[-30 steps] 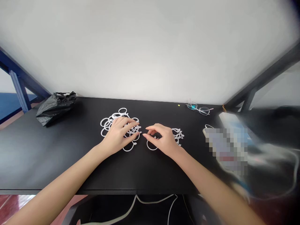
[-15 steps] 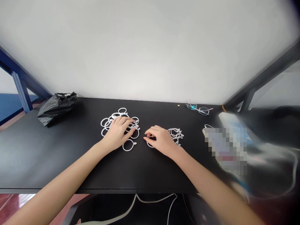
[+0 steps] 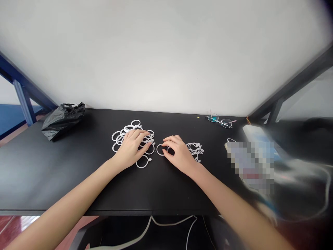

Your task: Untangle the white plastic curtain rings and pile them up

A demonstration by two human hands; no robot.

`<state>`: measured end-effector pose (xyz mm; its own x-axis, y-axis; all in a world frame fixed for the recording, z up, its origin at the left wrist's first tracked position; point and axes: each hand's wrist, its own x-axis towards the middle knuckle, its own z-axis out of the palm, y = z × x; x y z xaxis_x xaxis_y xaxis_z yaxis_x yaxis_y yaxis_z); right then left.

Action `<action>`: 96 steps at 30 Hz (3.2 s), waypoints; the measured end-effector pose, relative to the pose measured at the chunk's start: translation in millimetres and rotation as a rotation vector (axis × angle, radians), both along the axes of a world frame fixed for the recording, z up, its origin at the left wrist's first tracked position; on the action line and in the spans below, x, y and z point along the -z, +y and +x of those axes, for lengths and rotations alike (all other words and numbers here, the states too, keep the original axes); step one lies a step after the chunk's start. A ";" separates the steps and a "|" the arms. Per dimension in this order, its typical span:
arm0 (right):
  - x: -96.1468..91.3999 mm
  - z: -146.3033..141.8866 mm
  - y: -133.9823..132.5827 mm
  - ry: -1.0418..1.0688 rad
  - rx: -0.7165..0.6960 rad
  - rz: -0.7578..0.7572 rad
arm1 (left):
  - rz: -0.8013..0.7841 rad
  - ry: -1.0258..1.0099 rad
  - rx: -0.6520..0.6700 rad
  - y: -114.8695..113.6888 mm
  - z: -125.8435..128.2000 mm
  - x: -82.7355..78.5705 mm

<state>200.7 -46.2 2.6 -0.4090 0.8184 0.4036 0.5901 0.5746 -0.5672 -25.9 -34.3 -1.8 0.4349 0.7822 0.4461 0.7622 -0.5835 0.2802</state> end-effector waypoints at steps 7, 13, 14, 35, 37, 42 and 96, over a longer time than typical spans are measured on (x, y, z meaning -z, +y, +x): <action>0.8 1.1 3.1 -0.025 0.045 -0.116 | 0.009 -0.041 0.044 -4.9 3.8 -4.8; 2.3 2.9 6.1 0.005 0.064 -0.118 | 0.031 -0.070 0.141 -9.2 7.3 -9.3; 1.2 3.3 6.0 0.038 0.066 -0.095 | 0.034 -0.072 0.169 -10.1 7.7 -10.5; -4.9 -7.3 -6.2 0.337 -0.024 0.045 | -0.013 -0.076 0.331 -13.4 9.5 -10.3; -5.1 -6.5 -6.2 0.341 -0.015 0.032 | -0.013 -0.090 0.306 -13.2 9.0 -10.7; -5.8 -4.7 -6.3 0.390 -0.015 -0.042 | 0.004 -0.127 0.240 -12.7 7.2 -13.9; -4.5 -4.5 -4.1 0.737 -0.121 -0.387 | -0.425 -0.476 0.247 -14.0 4.5 -23.9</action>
